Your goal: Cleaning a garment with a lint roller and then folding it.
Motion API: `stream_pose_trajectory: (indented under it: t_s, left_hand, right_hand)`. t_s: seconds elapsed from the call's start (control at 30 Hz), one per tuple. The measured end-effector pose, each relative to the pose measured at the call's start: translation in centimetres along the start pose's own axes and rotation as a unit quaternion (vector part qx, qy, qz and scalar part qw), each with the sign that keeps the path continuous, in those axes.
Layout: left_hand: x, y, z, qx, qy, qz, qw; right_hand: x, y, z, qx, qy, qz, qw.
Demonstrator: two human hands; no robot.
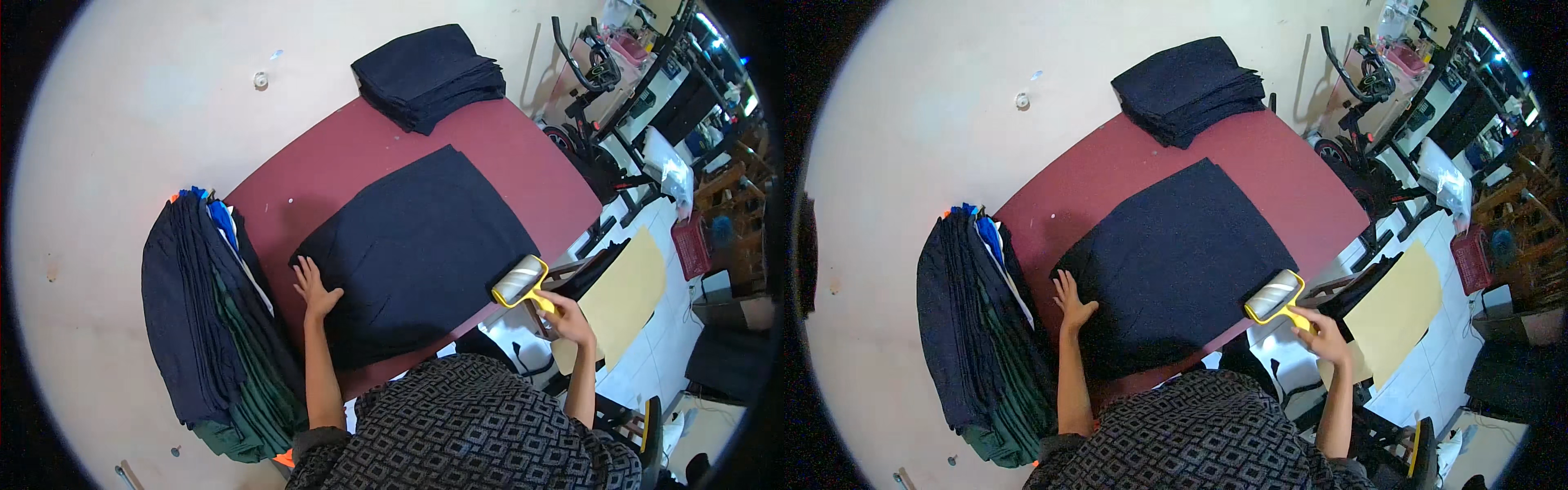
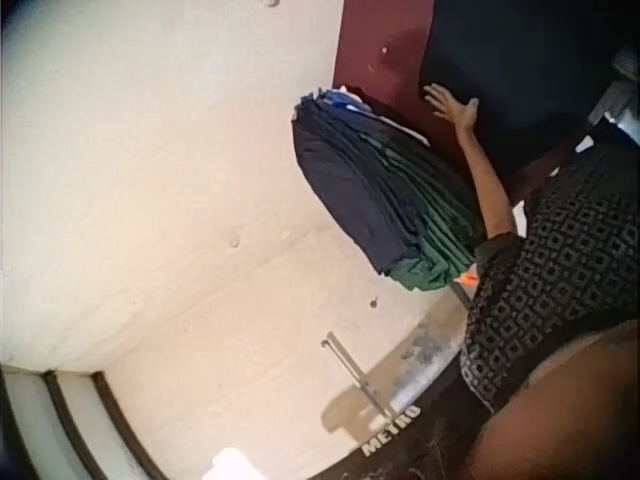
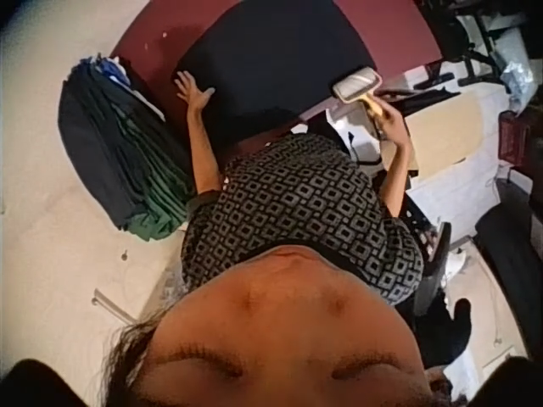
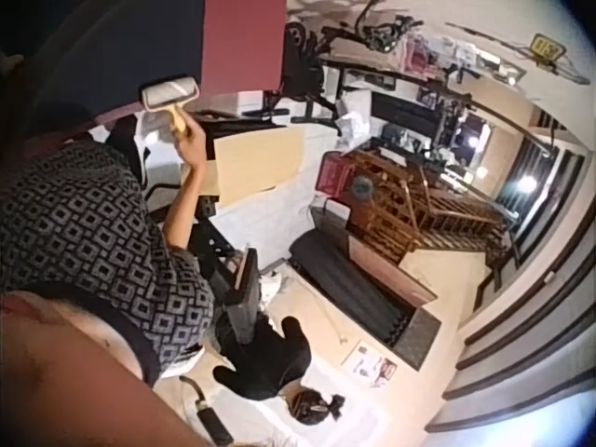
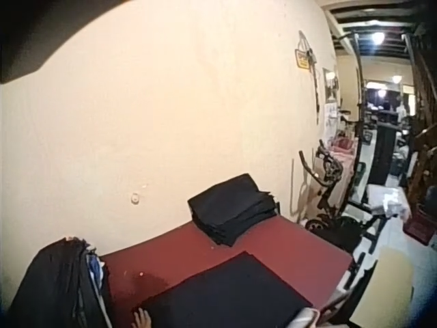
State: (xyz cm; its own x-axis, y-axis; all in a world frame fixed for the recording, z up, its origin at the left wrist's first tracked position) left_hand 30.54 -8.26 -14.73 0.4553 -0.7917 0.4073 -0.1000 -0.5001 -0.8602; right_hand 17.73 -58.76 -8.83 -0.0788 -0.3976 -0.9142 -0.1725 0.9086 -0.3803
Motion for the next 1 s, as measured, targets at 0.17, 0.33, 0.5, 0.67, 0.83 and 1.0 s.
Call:
stream_pose_trajectory:
  t_s: [0.17, 0.33, 0.5, 0.67, 0.83, 1.0]
  left_hand:
    - [0.4, -0.4, -0.2, 0.006, -0.011, 0.017, 1.000]
    - [2.0, -0.3, -1.0, 0.005, -0.010, 0.018, 1.000]
    - [1.9, 1.0, -4.1, 0.002, -0.005, -0.018, 1.000]
    - [2.5, 1.8, -8.7, -0.029, -0.035, -0.003, 0.999]
    - [2.2, -1.1, -8.6, 0.016, -0.062, -0.026, 0.998]
    - [2.7, -2.7, -4.0, 0.095, -0.055, -0.013, 0.994]
  right_hand:
    - [-2.1, 1.8, 6.2, 0.081, -0.097, -0.011, 0.992]
    - [-5.0, 1.4, 20.3, 0.075, -0.156, -0.058, 0.983]
    - [-4.1, -1.6, 27.8, 0.156, -0.198, -0.124, 0.960]
    - [0.5, -8.2, 26.5, 0.310, -0.193, -0.153, 0.918]
    - [-0.6, -10.2, 24.9, 0.225, -0.041, -0.384, 0.895]
    - [-6.3, -5.7, 30.4, 0.097, -0.364, -0.281, 0.883]
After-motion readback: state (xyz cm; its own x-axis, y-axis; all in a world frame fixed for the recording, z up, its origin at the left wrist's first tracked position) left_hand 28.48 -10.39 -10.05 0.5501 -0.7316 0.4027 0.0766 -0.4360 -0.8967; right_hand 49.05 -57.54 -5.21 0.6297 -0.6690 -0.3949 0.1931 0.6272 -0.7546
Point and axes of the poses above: each hand's wrist, its own z-axis towards the middle knuckle, its own y-axis out of the palm, x = y × z, the point moved 7 cm from there along z, towards the middle knuckle, and after that the axes turned 11 degrees about -y, right-handed, at the moved point
